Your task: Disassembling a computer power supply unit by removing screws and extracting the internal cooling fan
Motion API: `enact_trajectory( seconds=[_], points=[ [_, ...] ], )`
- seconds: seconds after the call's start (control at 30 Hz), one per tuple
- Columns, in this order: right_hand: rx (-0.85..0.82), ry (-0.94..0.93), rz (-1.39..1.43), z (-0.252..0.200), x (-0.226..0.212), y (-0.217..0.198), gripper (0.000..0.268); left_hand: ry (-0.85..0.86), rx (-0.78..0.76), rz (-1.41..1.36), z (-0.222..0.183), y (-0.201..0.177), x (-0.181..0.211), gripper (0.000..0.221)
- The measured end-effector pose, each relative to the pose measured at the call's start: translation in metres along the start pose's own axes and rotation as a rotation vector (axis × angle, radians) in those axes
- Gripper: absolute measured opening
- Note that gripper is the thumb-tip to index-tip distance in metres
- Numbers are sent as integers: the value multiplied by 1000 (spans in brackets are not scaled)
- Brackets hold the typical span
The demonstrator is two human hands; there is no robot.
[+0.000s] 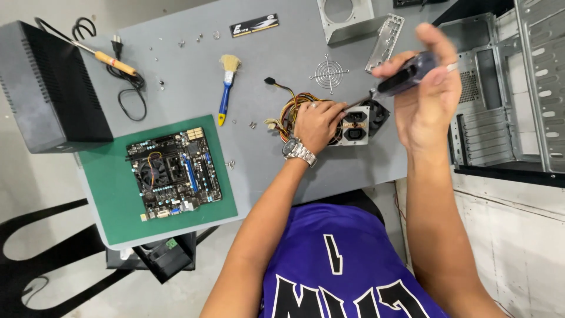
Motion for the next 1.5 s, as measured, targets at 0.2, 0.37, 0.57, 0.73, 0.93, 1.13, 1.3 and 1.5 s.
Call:
enact_trajectory(
  seconds=[0.2, 0.37, 0.57, 0.73, 0.93, 1.13, 1.3, 1.5],
  points=[
    [264, -269, 63, -6, -21, 4, 40, -21, 54, -37, 3, -2, 1, 14],
    [47, -367, -93, -44, -26, -13, 27, -88, 88, -9, -6, 10, 3, 12],
    [112, -264, -47, -68, -12, -26, 23, -125, 73, 10, -1, 20, 1, 14],
    [114, -270, -54, -67, -9, -30, 21, -137, 101, 18, 3, 19, 3, 13],
    [72, -294, -38, -66, -11, -34, 24, -147, 157, 54, 3, 17, 2, 13],
    [55, -294, -56, -65, -9, -39, 27, -146, 142, 46, 5, 16, 3, 15],
    [-55, -190, -173, -70, -16, -13, 30, -150, 135, 45, 7, 11, 4, 16],
    [54, -264, -268, -97, -19, 21, 28, -149, 135, 43, 6, 7, 5, 15]
  ],
)
Point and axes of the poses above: each hand's wrist, its own z-axis towards the middle knuckle, its own y-axis out of the palm, x = y × z, the point moved 4 cm from there along z, towards the middle knuckle, and after that the axes turned 15 degrees about z, right-handed, at the moved point
